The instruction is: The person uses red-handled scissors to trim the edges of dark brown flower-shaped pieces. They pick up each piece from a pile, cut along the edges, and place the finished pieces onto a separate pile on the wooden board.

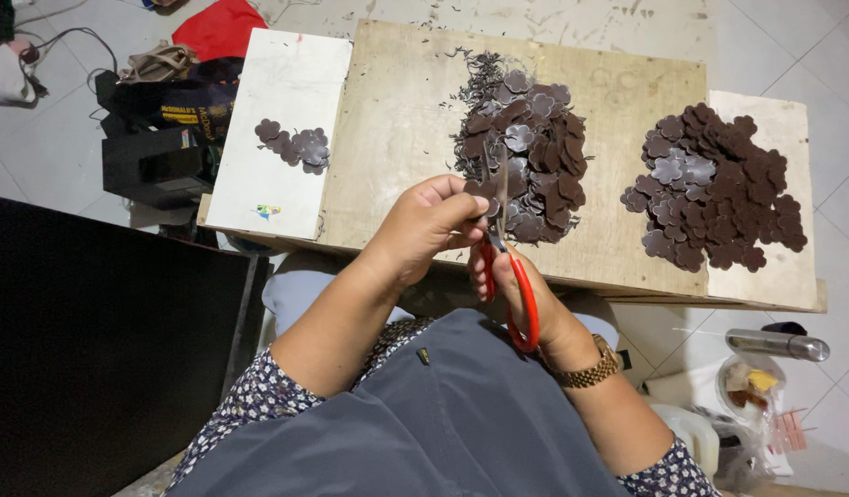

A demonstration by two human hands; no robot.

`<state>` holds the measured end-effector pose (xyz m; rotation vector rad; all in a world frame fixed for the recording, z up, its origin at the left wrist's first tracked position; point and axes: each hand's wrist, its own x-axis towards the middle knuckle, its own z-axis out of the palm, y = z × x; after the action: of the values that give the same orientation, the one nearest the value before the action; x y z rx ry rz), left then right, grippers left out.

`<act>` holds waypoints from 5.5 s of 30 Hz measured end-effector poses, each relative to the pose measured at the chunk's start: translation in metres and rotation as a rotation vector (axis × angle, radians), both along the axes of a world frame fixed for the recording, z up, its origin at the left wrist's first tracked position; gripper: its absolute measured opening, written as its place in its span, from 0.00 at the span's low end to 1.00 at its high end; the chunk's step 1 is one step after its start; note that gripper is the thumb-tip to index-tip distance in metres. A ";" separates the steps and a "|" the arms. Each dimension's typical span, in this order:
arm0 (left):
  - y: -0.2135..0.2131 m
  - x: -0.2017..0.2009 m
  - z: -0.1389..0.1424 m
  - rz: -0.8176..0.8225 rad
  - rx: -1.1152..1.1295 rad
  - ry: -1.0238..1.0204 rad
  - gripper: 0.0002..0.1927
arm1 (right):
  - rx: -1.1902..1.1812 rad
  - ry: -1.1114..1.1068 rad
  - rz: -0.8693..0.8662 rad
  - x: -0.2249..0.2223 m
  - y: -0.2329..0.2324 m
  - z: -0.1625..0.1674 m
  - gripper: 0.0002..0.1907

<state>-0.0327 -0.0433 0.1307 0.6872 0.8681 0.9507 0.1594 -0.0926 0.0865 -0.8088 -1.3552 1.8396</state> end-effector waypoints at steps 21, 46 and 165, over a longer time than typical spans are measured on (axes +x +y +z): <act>0.003 0.000 -0.011 -0.001 0.100 0.169 0.05 | -0.127 0.028 -0.043 0.001 0.003 -0.003 0.24; 0.008 -0.017 -0.014 0.019 0.119 0.193 0.06 | -0.067 -0.116 -0.025 0.000 0.002 0.004 0.24; 0.081 -0.142 -0.098 0.528 0.157 1.672 0.46 | 0.683 -0.743 -0.933 0.071 0.060 -0.115 0.14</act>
<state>-0.1749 0.0377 0.0328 1.4435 2.5415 0.7447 0.2305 -0.0324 -0.0281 -1.4528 -1.4885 0.3049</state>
